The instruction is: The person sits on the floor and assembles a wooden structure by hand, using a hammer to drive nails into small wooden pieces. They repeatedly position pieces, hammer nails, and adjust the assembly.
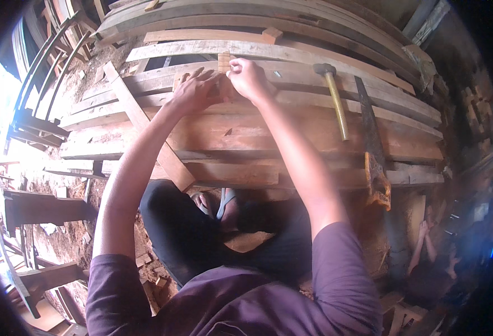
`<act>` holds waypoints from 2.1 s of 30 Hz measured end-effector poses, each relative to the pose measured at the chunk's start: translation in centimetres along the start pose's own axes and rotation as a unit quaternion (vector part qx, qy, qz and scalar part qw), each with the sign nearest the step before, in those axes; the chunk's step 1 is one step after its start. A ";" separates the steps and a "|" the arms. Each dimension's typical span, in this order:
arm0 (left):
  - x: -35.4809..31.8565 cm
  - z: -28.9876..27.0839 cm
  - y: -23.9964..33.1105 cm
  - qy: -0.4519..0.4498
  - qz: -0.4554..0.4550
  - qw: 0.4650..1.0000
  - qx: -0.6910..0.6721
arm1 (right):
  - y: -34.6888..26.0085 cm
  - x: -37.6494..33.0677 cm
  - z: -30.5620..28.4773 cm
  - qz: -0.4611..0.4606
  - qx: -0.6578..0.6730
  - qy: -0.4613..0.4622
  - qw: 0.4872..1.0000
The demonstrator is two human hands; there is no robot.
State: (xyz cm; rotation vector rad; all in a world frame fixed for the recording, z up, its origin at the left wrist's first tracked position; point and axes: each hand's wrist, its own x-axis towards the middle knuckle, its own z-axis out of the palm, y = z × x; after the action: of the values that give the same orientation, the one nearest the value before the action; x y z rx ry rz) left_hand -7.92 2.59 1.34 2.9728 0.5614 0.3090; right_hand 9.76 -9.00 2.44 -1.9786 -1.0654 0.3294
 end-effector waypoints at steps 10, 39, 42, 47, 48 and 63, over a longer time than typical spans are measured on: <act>1.0 -1.8 -1.2 0.040 0.033 0.997 -0.058 | 11.5 -6.1 -4.0 -0.138 -0.072 0.257 0.954; 9.0 -1.3 0.1 -0.134 -0.103 0.986 -0.011 | 12.5 -5.6 -4.5 -0.116 -0.049 0.311 0.942; 9.4 -2.1 0.9 -0.118 -0.099 0.987 -0.043 | 12.6 -5.6 -4.7 -0.124 -0.048 0.308 0.942; 9.2 -2.8 1.6 -0.140 0.005 0.990 -0.030 | 12.7 -5.6 -4.8 -0.127 -0.036 0.303 0.944; 9.1 -2.9 1.7 -0.136 0.014 0.990 -0.018 | 12.7 -5.6 -4.8 -0.129 -0.035 0.304 0.943; 8.0 -4.1 1.5 -0.180 0.081 0.979 -0.048 | 13.0 -5.3 -4.6 -0.108 -0.035 0.291 0.950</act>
State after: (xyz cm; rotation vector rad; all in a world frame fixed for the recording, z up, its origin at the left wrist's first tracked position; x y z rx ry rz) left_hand -1.01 4.40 6.95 2.8816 0.2560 -0.1856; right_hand 16.47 -19.34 -5.64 -1.8233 -0.8933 -0.3992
